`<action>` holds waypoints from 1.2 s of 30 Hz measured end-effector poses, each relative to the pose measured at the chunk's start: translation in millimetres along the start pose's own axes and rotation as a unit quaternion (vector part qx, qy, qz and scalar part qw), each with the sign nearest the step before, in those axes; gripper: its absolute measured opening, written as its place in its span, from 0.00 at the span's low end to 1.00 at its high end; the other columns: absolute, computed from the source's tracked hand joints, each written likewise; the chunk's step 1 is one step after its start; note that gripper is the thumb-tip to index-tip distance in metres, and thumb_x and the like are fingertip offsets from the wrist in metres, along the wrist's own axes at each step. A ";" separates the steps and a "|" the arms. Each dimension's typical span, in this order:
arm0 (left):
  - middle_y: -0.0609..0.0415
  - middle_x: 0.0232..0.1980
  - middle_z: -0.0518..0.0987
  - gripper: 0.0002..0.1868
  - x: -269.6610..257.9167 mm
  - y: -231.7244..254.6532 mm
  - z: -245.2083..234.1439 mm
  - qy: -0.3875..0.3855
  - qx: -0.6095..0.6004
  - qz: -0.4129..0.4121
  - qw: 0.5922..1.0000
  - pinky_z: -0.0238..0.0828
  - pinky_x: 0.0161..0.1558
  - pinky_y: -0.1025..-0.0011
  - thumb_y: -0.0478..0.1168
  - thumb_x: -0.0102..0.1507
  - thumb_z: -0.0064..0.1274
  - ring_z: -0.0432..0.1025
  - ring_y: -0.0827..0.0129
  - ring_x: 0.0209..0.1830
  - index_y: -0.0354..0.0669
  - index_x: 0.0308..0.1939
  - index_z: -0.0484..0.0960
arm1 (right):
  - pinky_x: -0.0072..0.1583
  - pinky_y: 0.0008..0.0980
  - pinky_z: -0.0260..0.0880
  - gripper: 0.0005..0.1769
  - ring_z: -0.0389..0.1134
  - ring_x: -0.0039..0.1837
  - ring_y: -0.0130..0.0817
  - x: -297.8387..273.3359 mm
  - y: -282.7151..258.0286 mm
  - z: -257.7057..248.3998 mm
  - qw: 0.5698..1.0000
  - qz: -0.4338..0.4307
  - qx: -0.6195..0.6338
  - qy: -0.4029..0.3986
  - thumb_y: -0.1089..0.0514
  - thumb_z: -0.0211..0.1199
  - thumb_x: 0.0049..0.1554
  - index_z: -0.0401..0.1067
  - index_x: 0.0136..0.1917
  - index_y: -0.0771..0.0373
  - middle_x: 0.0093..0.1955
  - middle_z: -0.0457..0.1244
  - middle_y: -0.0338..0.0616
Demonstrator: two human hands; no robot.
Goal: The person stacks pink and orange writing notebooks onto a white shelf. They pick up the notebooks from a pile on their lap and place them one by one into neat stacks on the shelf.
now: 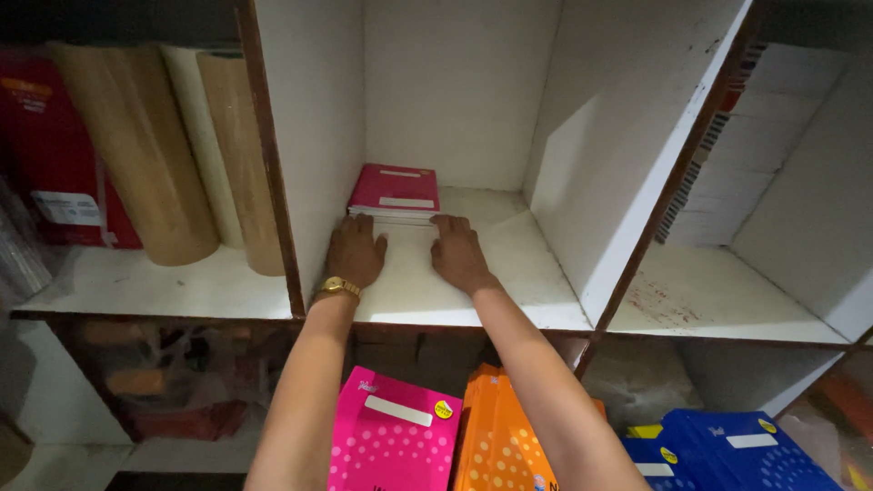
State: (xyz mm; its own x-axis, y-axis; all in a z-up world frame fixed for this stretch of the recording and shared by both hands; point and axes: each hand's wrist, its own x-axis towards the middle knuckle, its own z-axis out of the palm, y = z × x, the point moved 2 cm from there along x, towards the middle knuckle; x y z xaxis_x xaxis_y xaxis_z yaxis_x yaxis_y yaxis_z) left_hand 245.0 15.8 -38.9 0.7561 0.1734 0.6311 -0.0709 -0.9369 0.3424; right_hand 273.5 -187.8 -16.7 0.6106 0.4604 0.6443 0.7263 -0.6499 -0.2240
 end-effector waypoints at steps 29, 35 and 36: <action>0.33 0.68 0.71 0.32 5.5 -14.0 21.1 -0.013 0.011 0.034 0.999 0.51 0.72 0.50 0.54 0.69 0.40 0.59 0.41 0.73 0.26 0.62 0.74 | 0.73 0.53 0.53 0.37 0.55 0.77 0.57 17.9 19.7 15.3 0.988 0.117 0.049 -0.092 0.56 0.54 0.61 0.45 0.80 0.56 0.78 0.53 0.55; 0.32 0.62 0.76 0.29 6.0 -13.7 18.7 0.008 0.030 0.059 0.998 0.58 0.70 0.50 0.52 0.69 0.43 0.64 0.41 0.69 0.26 0.57 0.77 | 0.70 0.51 0.62 0.31 0.62 0.67 0.62 9.6 13.7 4.7 0.989 0.130 0.062 -0.029 0.61 0.53 0.62 0.54 0.77 0.59 0.72 0.57 0.62; 0.32 0.61 0.76 0.28 6.4 -15.6 21.3 0.021 0.038 0.066 0.997 0.59 0.69 0.50 0.52 0.69 0.43 0.65 0.42 0.68 0.26 0.56 0.78 | 0.69 0.51 0.64 0.28 0.64 0.66 0.62 8.4 13.6 3.0 0.992 0.111 0.062 0.016 0.63 0.53 0.61 0.59 0.75 0.60 0.70 0.60 0.63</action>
State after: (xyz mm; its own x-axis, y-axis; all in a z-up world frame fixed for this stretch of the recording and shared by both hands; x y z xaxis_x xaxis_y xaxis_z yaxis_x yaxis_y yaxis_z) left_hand 264.8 25.1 -55.0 0.7157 0.0575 0.6960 -0.1171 -0.9726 0.2008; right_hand 289.4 -190.9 -16.6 0.7504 0.2936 0.5922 0.6098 -0.6532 -0.4488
